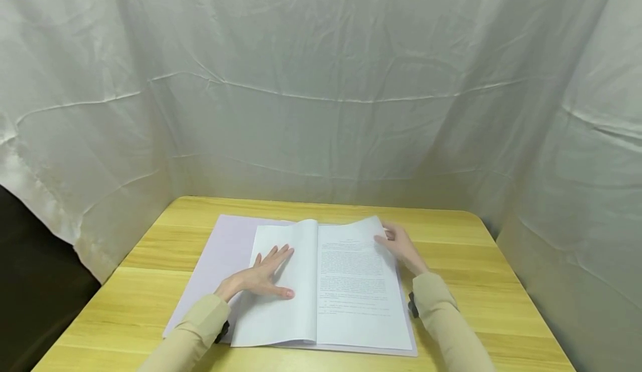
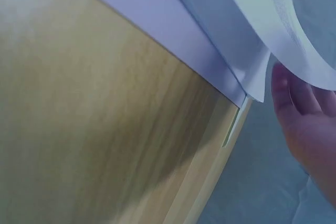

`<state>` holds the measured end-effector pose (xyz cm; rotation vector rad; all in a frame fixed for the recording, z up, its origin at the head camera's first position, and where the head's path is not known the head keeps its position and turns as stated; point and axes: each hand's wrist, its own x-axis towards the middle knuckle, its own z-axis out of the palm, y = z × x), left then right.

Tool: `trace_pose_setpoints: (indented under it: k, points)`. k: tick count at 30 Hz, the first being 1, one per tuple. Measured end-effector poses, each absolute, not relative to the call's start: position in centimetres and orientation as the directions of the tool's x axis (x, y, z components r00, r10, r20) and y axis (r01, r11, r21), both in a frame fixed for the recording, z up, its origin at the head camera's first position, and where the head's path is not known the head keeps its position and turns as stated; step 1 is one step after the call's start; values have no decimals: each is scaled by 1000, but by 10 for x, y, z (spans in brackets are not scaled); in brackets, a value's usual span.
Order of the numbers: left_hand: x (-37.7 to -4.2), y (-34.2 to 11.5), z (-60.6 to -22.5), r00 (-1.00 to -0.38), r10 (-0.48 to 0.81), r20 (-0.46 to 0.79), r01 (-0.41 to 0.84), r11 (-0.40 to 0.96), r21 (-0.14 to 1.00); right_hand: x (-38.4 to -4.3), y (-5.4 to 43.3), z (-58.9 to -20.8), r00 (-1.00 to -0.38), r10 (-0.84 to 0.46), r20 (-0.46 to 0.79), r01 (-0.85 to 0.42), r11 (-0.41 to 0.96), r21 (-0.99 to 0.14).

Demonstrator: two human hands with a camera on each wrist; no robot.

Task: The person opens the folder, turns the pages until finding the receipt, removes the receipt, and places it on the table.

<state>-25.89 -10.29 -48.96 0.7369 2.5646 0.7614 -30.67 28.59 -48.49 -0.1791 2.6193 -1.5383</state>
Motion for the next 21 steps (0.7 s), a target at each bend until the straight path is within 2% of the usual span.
trace_pose_setpoints:
  k: [5, 12, 21]
  points:
    - [-258, -104, -487, -809, 564, -167, 374, 712, 594, -294, 290, -481, -967, -245, -71, -37, 409, -912]
    - [-260, -105, -484, -824, 553, -123, 386, 707, 593, -279, 294, -476, -928, -343, -147, 66, 236, -970]
    - [-258, -107, -480, -836, 541, -92, 371, 680, 632, -268, 301, -474, -872, -470, -134, 133, 37, -990]
